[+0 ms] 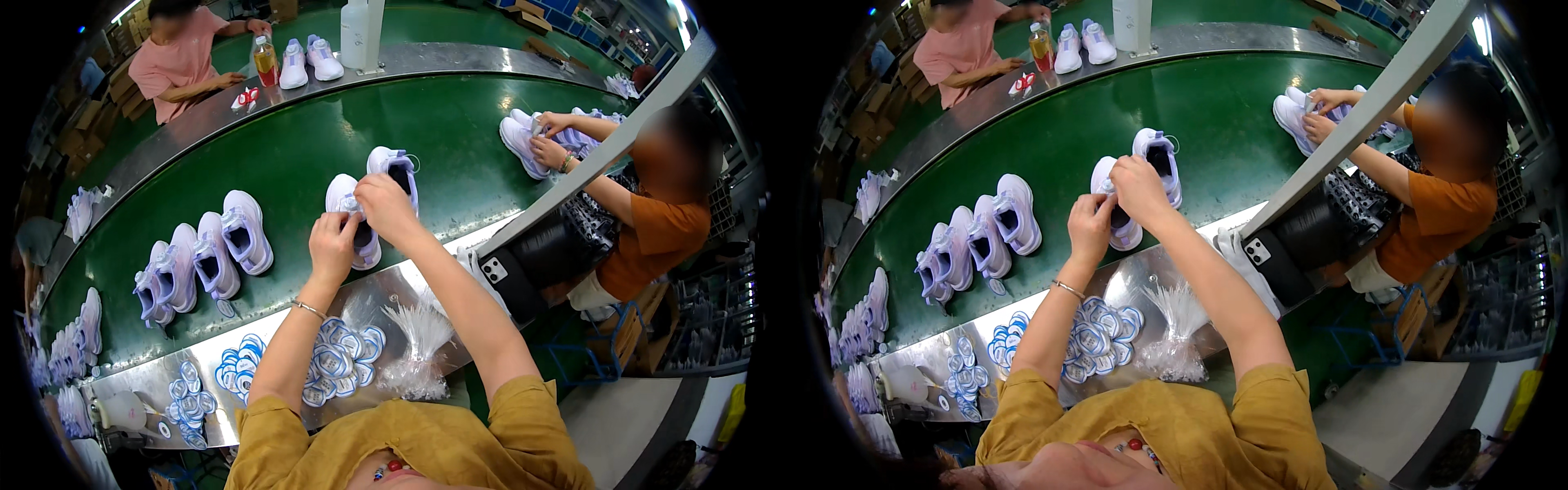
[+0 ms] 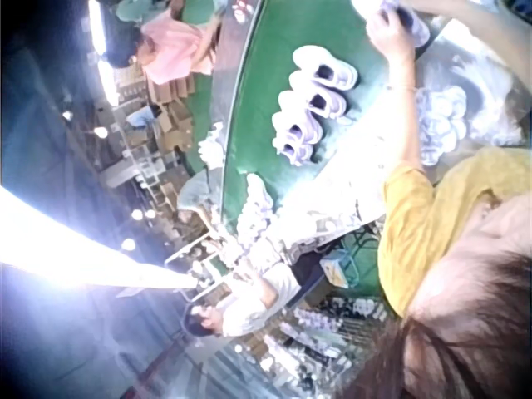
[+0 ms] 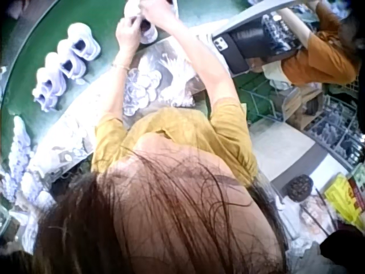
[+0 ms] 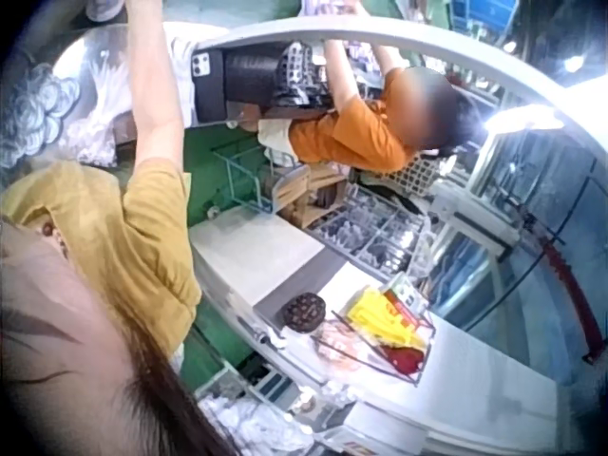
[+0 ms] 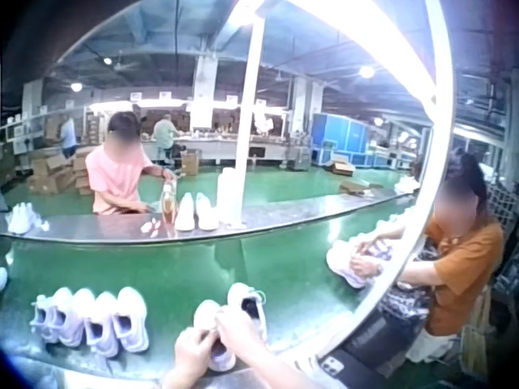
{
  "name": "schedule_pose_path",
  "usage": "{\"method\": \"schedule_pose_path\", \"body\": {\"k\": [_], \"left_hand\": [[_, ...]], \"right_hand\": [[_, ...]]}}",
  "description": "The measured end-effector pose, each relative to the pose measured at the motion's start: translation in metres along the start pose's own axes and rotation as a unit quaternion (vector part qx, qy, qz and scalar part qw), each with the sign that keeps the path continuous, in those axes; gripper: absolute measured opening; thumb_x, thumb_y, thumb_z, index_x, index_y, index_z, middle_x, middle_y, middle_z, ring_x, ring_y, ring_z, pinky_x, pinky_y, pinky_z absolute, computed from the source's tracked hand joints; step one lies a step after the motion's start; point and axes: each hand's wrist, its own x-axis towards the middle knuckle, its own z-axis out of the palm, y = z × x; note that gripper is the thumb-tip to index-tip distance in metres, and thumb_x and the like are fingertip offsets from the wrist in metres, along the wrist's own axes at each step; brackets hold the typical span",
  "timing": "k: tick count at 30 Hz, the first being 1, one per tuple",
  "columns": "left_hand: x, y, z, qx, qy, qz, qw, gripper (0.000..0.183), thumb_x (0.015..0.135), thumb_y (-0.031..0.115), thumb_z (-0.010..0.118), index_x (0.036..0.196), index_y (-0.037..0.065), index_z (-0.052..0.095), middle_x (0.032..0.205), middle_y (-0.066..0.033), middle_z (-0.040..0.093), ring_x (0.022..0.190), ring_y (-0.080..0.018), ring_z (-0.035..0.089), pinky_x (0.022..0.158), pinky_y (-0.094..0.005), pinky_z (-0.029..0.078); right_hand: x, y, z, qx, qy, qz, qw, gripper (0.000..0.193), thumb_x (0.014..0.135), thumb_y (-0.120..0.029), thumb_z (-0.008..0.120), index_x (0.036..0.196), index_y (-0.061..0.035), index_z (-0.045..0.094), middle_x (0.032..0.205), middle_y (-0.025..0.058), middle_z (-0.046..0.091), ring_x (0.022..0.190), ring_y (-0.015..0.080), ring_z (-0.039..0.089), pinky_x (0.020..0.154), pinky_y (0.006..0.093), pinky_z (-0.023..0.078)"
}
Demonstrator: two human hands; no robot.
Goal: The person stands at a factory assembly line and repeatedly picks up small circular tags, peels their backing, and sticks them inside the tongue of white sneakers moving along a green conveyor belt. The person handles shoes and tags one at a time, placing each tagged shoe back on the belt.
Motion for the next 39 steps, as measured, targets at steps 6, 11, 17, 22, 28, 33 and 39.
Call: {"method": "schedule_pose_path", "body": {"k": [6, 11, 17, 22, 28, 33, 39], "left_hand": [[-0.002, -0.005, 0.0, 0.031, 0.017, 0.045, 0.998, 0.025, 0.068, 0.006, 0.061, 0.092, 0.005, 0.066, 0.084, -0.0076, 0.059, 0.08, -0.0258, 0.059, 0.071, -0.0364, 0.048], [-0.005, 0.0, -0.004, 0.104, 0.037, 0.067, 0.992, 0.027, 0.069, 0.008, 0.061, 0.096, 0.008, 0.067, 0.089, -0.0062, 0.053, 0.088, -0.0235, 0.054, 0.077, -0.0377, 0.044], [-0.01, -0.003, -0.005, 0.135, 0.011, 0.08, 0.987, 0.018, 0.074, 0.013, 0.059, 0.09, 0.006, 0.064, 0.087, -0.0054, 0.052, 0.087, -0.0212, 0.053, 0.079, -0.0363, 0.042], [-0.011, -0.002, -0.003, 0.12, 0.001, 0.084, 0.989, 0.019, 0.073, 0.012, 0.059, 0.09, 0.005, 0.064, 0.085, -0.0056, 0.053, 0.085, -0.0208, 0.053, 0.079, -0.0359, 0.041], [-0.016, -0.009, -0.008, 0.113, -0.003, 0.085, 0.99, 0.023, 0.073, 0.012, 0.059, 0.094, 0.005, 0.064, 0.084, -0.0054, 0.052, 0.085, -0.0204, 0.053, 0.078, -0.0361, 0.042], [-0.016, -0.008, -0.007, 0.099, -0.005, 0.077, 0.992, 0.025, 0.072, 0.012, 0.059, 0.095, 0.004, 0.064, 0.085, -0.0053, 0.053, 0.084, -0.0204, 0.053, 0.078, -0.0361, 0.042], [-0.02, -0.013, -0.009, 0.096, -0.006, 0.078, 0.992, 0.025, 0.072, 0.012, 0.059, 0.095, 0.004, 0.064, 0.086, -0.0049, 0.055, 0.086, -0.0203, 0.054, 0.079, -0.0359, 0.041]], "right_hand": [[0.003, 0.012, 0.019, 0.01, -0.162, 0.014, 0.987, 0.005, 0.071, -0.002, 0.057, 0.071, -0.0012, 0.062, 0.085, 0.0142, 0.059, 0.085, 0.033, 0.056, 0.075, 0.0404, 0.046], [0.009, 0.012, 0.013, 0.069, -0.22, 0.046, 0.972, 0.014, 0.079, -0.007, 0.06, 0.09, -0.0007, 0.065, 0.086, 0.0145, 0.055, 0.086, 0.0327, 0.055, 0.076, 0.0388, 0.046], [0.031, 0.004, 0.007, -0.027, -0.33, 0.112, 0.937, 0.027, 0.078, -0.027, 0.065, 0.095, -0.0063, 0.07, 0.096, 0.019, 0.06, 0.097, 0.0345, 0.056, 0.084, 0.0412, 0.046], [0.007, 0.033, 0.021, 0.089, -0.267, 0.085, 0.956, 0.034, 0.076, -0.037, 0.068, 0.086, -0.005, 0.067, 0.087, 0.0161, 0.061, 0.085, 0.033, 0.059, 0.075, 0.0411, 0.045], [0.021, 0.009, 0.015, -0.026, -0.29, 0.089, 0.953, 0.031, 0.079, -0.032, 0.068, 0.093, -0.0041, 0.067, 0.088, 0.015, 0.059, 0.082, 0.0306, 0.059, 0.071, 0.0385, 0.046], [0.006, 0.031, 0.026, 0.122, -0.261, 0.068, 0.955, 0.029, 0.08, -0.029, 0.067, 0.094, -0.0036, 0.068, 0.089, 0.0147, 0.058, 0.081, 0.0295, 0.059, 0.072, 0.0364, 0.046], [0.019, 0.012, 0.019, 0.041, -0.306, 0.103, 0.945, 0.03, 0.081, -0.023, 0.066, 0.104, -0.0036, 0.067, 0.092, 0.0152, 0.055, 0.079, 0.0282, 0.058, 0.072, 0.0351, 0.047]]}}
